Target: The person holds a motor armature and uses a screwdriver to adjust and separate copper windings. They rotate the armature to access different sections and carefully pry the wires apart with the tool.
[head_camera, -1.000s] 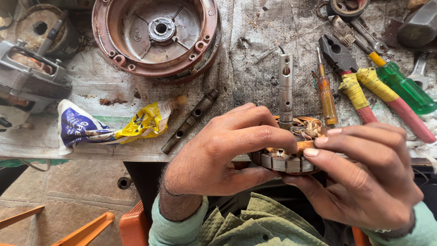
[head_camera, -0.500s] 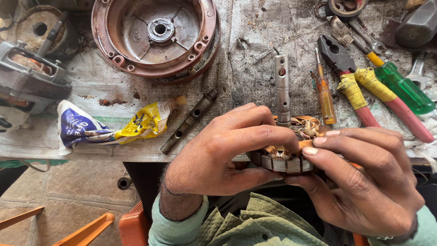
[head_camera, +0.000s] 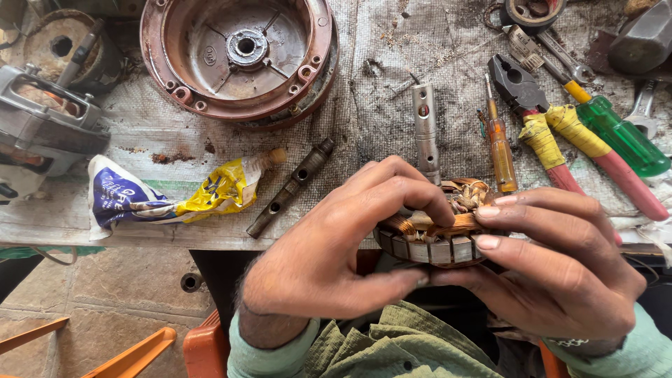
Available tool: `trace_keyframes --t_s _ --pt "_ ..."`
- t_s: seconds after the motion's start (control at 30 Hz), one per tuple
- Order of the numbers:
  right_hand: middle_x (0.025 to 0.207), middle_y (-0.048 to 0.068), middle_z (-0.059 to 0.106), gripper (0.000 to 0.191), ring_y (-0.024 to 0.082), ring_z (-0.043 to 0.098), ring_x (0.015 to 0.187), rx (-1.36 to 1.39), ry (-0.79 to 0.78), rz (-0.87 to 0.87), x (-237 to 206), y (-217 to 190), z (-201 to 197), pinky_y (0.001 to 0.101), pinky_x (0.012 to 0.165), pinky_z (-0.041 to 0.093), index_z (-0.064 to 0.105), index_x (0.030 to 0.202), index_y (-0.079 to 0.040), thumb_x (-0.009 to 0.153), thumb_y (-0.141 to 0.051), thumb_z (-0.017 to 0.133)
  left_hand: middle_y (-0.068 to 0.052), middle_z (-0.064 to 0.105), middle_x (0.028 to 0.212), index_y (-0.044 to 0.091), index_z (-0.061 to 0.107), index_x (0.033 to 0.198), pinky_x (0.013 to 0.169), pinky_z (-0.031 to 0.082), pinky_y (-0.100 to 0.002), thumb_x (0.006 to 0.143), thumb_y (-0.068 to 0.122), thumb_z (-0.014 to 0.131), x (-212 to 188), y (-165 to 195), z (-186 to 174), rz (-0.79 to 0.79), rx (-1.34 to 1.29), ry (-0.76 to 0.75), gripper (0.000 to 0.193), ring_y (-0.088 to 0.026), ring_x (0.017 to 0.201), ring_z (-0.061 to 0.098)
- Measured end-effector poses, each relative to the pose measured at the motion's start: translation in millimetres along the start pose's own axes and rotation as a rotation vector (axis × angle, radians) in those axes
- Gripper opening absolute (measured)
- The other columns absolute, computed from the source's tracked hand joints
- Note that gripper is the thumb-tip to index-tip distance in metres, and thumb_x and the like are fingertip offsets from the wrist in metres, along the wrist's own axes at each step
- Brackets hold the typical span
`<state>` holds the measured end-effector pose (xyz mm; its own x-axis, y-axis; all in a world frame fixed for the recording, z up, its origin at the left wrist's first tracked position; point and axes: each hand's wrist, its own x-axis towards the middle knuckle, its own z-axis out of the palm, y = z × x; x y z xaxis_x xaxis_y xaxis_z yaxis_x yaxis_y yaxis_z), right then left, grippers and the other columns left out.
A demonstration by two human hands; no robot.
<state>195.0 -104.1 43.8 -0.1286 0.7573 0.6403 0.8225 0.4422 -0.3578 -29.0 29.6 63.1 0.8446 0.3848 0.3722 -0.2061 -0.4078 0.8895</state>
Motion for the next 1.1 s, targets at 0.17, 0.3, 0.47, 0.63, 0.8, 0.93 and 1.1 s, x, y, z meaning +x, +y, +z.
trace_keyframes --t_s 0.17,0.3,0.47,0.63,0.8,0.93,1.1 --pt "0.110 0.010 0.064 0.052 0.029 0.064 0.106 0.030 0.017 -0.075 -1.8 4.9 4.2 0.0366 0.086 0.062 0.064 0.107 -0.017 0.067 -0.029 0.095 -0.010 0.062 0.109 0.002 0.062 0.112 0.092 0.054 -0.034 0.086 0.015 0.081 0.8 16.7 11.2 -0.060 0.060 0.150 0.035 -0.023 0.105 0.065" --pt "0.114 0.007 0.067 0.056 0.031 0.067 0.111 -0.016 -0.057 -0.046 -6.2 4.0 1.7 0.0453 0.095 0.061 0.063 0.110 -0.016 0.066 -0.032 0.094 -0.010 0.065 0.100 0.000 0.065 0.102 0.086 0.054 -0.035 0.086 0.010 0.079 -0.9 21.1 21.2 -0.137 0.127 0.220 0.024 -0.022 0.098 0.066" --pt "0.113 0.006 0.065 0.065 0.031 0.066 0.110 0.019 -0.020 -0.038 -9.6 4.4 6.6 0.0459 0.097 0.060 0.056 0.113 -0.014 0.069 -0.034 0.099 -0.005 0.066 0.102 0.004 0.067 0.107 0.086 0.056 -0.029 0.094 0.013 0.081 -6.0 17.4 21.6 -0.166 0.039 0.226 0.021 -0.016 0.096 0.068" --pt "0.112 0.005 0.065 0.063 0.030 0.066 0.109 0.042 -0.039 -0.032 -10.1 2.7 6.4 0.0458 0.098 0.061 0.055 0.112 -0.014 0.069 -0.034 0.098 -0.005 0.066 0.102 0.004 0.067 0.103 0.080 0.057 -0.028 0.091 0.009 0.080 -10.1 16.2 21.6 -0.208 0.001 0.223 0.019 -0.016 0.093 0.068" --pt "0.111 0.004 0.065 0.062 0.029 0.067 0.109 0.049 -0.040 -0.024 -9.9 -0.3 7.1 0.0448 0.097 0.061 0.056 0.112 -0.014 0.069 -0.033 0.098 -0.005 0.065 0.099 0.004 0.067 0.097 0.079 0.053 -0.030 0.090 0.006 0.081 -10.9 16.3 22.5 -0.177 0.033 0.223 0.015 -0.018 0.094 0.066" --pt "0.112 0.007 0.065 0.063 0.030 0.067 0.111 0.018 -0.015 -0.024 -10.0 0.9 8.3 0.0481 0.099 0.061 0.057 0.113 -0.013 0.070 -0.032 0.099 -0.005 0.065 0.099 0.004 0.068 0.098 0.079 0.055 -0.029 0.088 0.005 0.081 -9.7 17.1 24.7 -0.185 0.035 0.250 0.016 -0.017 0.094 0.067" --pt "0.115 0.008 0.066 0.064 0.031 0.066 0.112 0.028 -0.029 -0.030 -10.9 3.5 6.8 0.0489 0.101 0.060 0.057 0.115 -0.012 0.070 -0.031 0.098 -0.005 0.066 0.100 0.003 0.069 0.101 0.080 0.057 -0.028 0.089 0.006 0.081 -7.6 16.4 24.8 -0.207 -0.035 0.259 0.017 -0.015 0.093 0.069"
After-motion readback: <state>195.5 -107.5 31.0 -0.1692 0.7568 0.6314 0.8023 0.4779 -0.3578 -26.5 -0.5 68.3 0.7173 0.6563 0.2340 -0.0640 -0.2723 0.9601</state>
